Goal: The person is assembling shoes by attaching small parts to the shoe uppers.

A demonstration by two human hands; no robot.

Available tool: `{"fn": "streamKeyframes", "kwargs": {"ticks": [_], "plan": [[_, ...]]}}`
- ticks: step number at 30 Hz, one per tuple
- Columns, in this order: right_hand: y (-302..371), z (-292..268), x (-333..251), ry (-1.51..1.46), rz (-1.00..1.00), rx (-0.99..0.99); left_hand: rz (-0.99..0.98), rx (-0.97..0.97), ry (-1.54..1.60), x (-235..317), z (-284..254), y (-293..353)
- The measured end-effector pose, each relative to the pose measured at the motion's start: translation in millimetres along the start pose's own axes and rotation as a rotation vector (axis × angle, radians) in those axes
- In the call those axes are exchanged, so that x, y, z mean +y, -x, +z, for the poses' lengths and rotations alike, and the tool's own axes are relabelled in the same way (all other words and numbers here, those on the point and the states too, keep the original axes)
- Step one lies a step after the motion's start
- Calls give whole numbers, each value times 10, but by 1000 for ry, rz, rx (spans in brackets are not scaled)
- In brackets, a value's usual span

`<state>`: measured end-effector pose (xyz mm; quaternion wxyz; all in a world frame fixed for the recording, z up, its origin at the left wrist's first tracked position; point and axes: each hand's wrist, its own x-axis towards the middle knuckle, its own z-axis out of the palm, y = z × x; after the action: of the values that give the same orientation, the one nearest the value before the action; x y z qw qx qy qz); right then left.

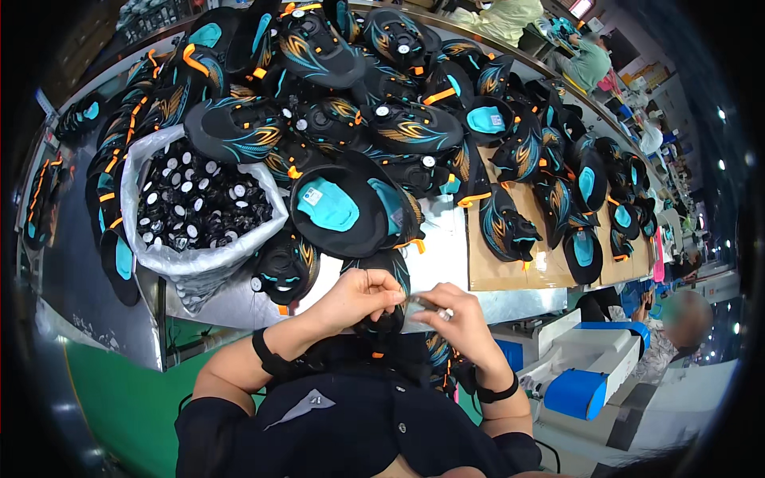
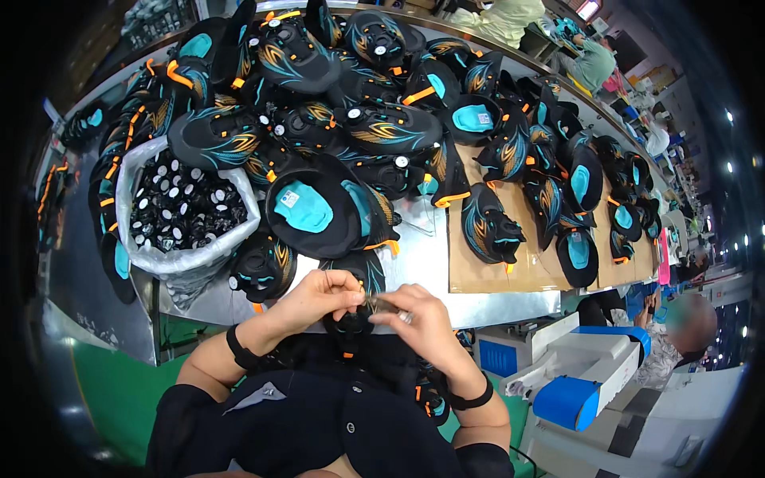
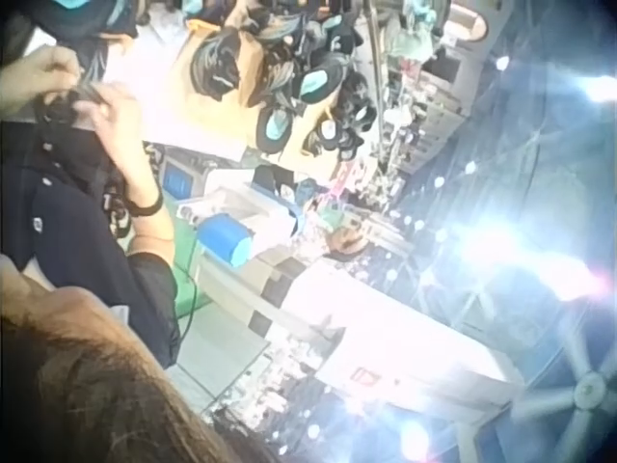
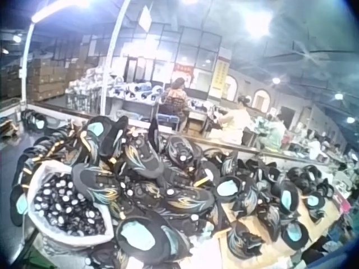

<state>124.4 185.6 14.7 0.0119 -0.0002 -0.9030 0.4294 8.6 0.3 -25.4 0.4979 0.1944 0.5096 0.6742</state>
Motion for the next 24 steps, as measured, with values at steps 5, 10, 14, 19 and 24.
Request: {"fn": "streamKeyframes", "kwargs": {"ticks": [5, 10, 14, 19, 24], "plan": [[-33, 57, 16, 136, 85, 77, 78, 146, -172, -46, 60, -29], [-21, 67, -29, 188, 137, 74, 244, 231, -453, 0, 140, 20], [38, 97, -22, 220, 151, 52, 214, 204, -612, 30, 157, 49], [84, 163, 253, 372, 39, 266, -42, -143, 34, 112, -19, 110], [125, 115, 293, 576, -275, 334, -61, -117, -41, 503, -38, 614]]}}
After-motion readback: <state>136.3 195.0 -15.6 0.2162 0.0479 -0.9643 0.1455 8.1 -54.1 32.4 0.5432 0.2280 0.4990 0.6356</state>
